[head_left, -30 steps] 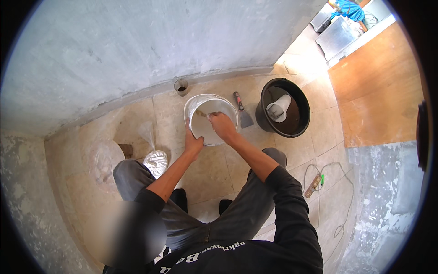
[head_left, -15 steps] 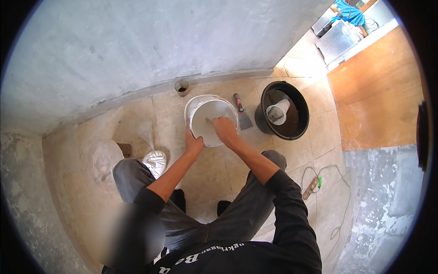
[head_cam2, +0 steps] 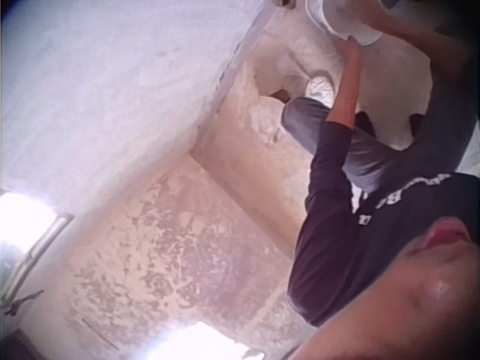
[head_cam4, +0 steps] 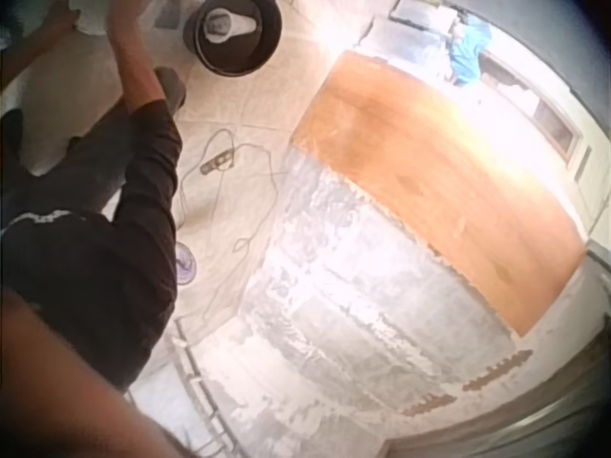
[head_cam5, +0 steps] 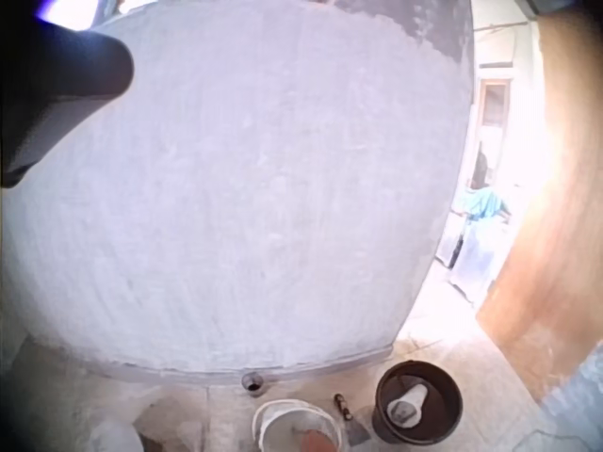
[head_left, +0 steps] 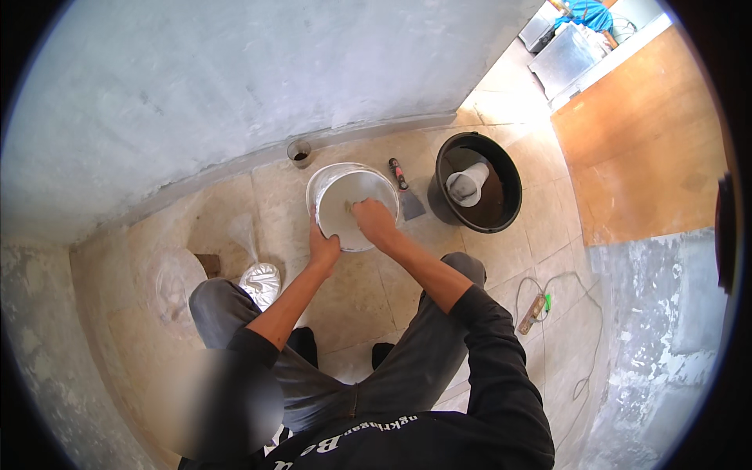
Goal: The person mixes wall filler in a bucket by first opening a small bag, pouring the powder into a larger bucket containing a white liquid, and then stirring it together with a paintbrush.
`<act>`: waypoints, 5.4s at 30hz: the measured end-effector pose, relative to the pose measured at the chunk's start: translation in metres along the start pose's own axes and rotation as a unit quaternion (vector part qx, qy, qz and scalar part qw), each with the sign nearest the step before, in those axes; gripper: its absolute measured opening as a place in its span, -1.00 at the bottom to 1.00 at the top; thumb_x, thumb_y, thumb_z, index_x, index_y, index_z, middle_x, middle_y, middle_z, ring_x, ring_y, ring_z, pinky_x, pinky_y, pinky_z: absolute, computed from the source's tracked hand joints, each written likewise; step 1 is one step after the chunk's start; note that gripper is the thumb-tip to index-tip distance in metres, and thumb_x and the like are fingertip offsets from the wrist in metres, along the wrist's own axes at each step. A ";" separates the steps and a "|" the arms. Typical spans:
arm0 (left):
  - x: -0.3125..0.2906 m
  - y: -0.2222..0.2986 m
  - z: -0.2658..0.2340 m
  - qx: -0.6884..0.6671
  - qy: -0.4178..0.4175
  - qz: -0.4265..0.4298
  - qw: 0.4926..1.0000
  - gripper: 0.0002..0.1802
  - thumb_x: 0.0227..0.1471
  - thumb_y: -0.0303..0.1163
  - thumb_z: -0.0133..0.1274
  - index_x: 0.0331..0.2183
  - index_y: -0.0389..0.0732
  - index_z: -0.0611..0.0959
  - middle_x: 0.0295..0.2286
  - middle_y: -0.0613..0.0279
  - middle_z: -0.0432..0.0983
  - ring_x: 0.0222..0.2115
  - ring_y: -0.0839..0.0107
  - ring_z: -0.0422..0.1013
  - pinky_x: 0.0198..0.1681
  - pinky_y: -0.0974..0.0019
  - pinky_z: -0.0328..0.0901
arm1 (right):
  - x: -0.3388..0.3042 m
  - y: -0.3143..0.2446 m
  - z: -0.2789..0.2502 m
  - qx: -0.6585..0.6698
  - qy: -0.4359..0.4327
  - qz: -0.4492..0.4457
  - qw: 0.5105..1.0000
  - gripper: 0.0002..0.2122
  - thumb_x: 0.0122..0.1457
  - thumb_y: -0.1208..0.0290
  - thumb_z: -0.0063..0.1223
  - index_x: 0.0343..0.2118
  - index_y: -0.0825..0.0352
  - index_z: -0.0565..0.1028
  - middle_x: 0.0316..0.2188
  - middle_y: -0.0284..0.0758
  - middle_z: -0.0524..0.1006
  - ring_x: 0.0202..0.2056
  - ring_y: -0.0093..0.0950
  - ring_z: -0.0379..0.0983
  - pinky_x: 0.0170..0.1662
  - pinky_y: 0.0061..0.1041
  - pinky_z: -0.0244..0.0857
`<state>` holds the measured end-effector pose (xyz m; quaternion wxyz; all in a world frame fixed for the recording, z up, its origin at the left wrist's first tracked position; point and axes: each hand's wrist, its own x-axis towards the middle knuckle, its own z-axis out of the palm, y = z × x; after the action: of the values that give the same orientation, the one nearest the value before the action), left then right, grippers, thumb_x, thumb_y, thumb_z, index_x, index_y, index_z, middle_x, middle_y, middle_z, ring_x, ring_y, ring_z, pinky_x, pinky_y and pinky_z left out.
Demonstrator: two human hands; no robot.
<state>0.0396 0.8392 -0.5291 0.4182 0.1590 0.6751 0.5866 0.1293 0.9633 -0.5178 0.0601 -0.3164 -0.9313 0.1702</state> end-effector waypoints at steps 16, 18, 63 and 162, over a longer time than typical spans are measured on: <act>-0.005 -0.002 0.000 0.079 -0.031 0.055 0.995 0.01 -0.27 -0.78 -0.24 0.27 -0.06 -0.05 0.11 -0.03 0.19 0.09 0.18 0.20 0.11 0.34 0.11 | -0.003 0.009 0.011 0.016 0.000 -0.019 1.000 -0.84 0.02 0.42 0.06 -0.53 0.43 0.53 -0.56 -0.02 0.50 -0.44 0.01 0.46 -0.37 -0.16 0.34; -0.009 0.001 0.002 0.113 -0.036 0.057 0.991 0.01 -0.27 -0.78 -0.24 0.27 -0.06 -0.05 0.11 -0.01 0.19 0.10 0.19 0.18 0.11 0.34 0.10 | -0.001 0.011 0.010 0.058 0.026 -0.039 0.997 -0.84 0.03 0.42 0.05 -0.53 0.44 0.53 -0.57 -0.01 0.50 -0.44 0.01 0.46 -0.37 -0.16 0.34; -0.002 -0.005 0.003 0.049 -0.015 0.018 0.999 -0.02 -0.25 -0.79 -0.30 0.27 -0.06 -0.05 0.11 0.01 0.19 0.08 0.17 0.20 0.10 0.34 0.12 | 0.007 0.008 -0.018 0.107 0.082 -0.037 0.990 -0.89 -0.01 0.49 0.06 -0.53 0.43 0.51 -0.50 0.03 0.51 -0.41 -0.04 0.49 -0.31 -0.18 0.38; -0.004 -0.006 0.005 0.139 -0.045 0.119 0.982 -0.01 -0.24 -0.76 -0.26 0.27 -0.08 -0.07 0.15 -0.11 0.12 0.15 0.09 0.12 0.15 0.28 0.07 | -0.022 0.002 0.030 -0.037 -0.091 -0.049 0.994 -0.77 0.00 0.49 -0.04 -0.26 0.44 0.47 -0.24 0.09 0.41 -0.46 -0.11 0.52 -0.43 -0.25 0.43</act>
<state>0.0473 0.8387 -0.5327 0.3495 0.3209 0.7069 0.5245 0.1409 0.9432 -0.5468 -0.0284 -0.2559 -0.9529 0.1605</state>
